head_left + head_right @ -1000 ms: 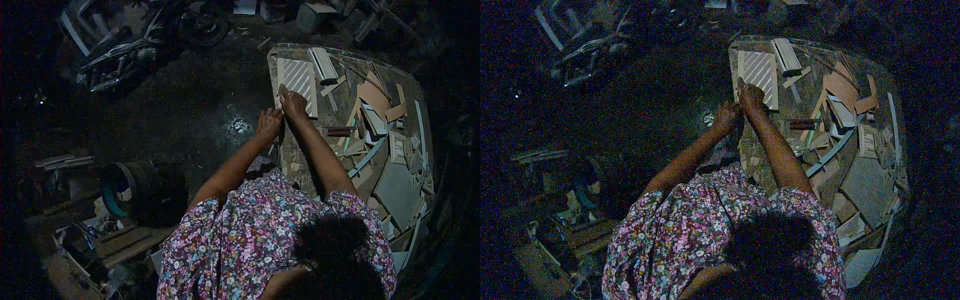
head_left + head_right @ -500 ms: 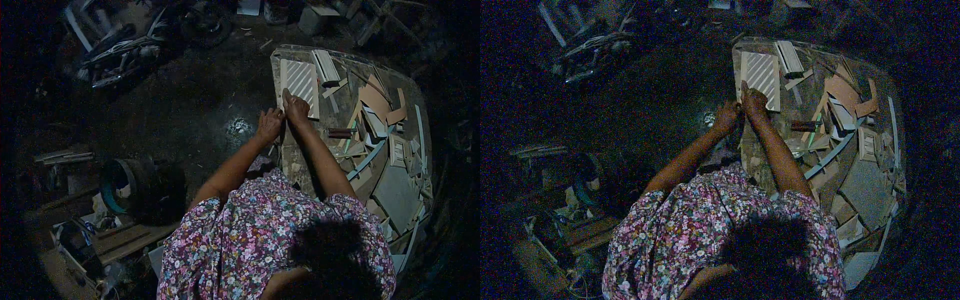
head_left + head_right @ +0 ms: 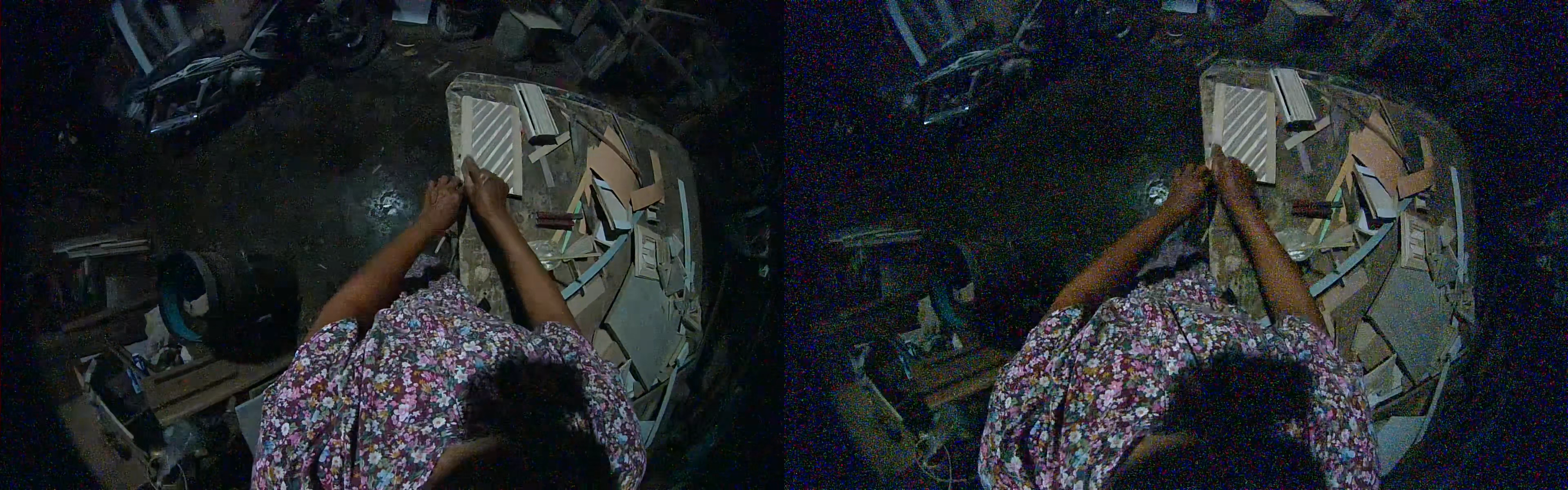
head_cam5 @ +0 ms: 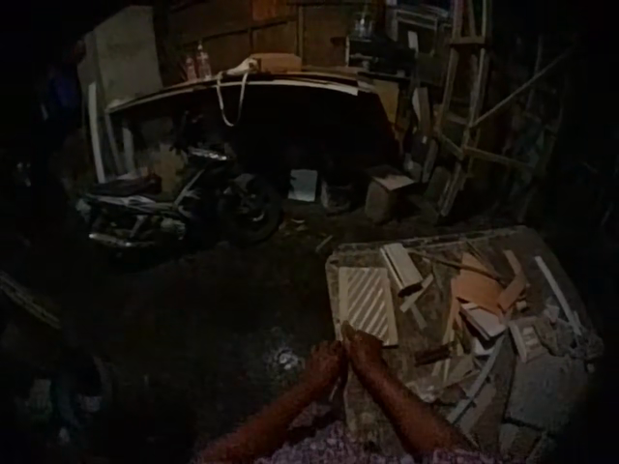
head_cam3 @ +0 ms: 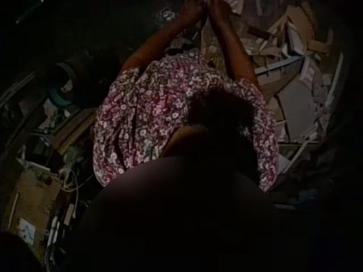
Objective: Assembling and aligning small wooden slats to create a structured panel or box on a workbench.
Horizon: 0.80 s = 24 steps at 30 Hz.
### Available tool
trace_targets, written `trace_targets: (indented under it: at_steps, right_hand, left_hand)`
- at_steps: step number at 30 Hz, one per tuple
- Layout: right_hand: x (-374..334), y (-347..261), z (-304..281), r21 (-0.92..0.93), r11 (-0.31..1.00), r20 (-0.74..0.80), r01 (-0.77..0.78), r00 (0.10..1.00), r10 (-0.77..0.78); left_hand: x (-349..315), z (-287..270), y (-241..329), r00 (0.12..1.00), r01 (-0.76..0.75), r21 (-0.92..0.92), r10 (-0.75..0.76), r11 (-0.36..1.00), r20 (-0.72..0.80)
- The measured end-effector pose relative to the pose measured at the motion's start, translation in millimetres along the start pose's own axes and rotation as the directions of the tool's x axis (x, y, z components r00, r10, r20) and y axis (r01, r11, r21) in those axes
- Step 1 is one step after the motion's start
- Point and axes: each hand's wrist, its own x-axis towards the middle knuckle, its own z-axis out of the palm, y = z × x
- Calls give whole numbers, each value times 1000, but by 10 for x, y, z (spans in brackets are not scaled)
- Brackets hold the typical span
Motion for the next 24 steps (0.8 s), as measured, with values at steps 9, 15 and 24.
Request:
trace_targets:
  at_steps: [9, 15, 24]
  right_hand:
    - [133, -96, -169, 57, 983, 119, -177, 978, 169]
    - [-159, -47, 0, -42, 997, 73, -70, 995, 73]
    - [-44, 20, -5, 26, 993, 124, -116, 986, 112]
  left_hand:
    - [-24, 9, 4, 997, -22, -76, 16, 997, -74]
    - [-35, -6, -69, 993, -93, 17, 94, 996, -77]
    - [-19, -280, 104, 996, 19, -44, -16, 999, 87]
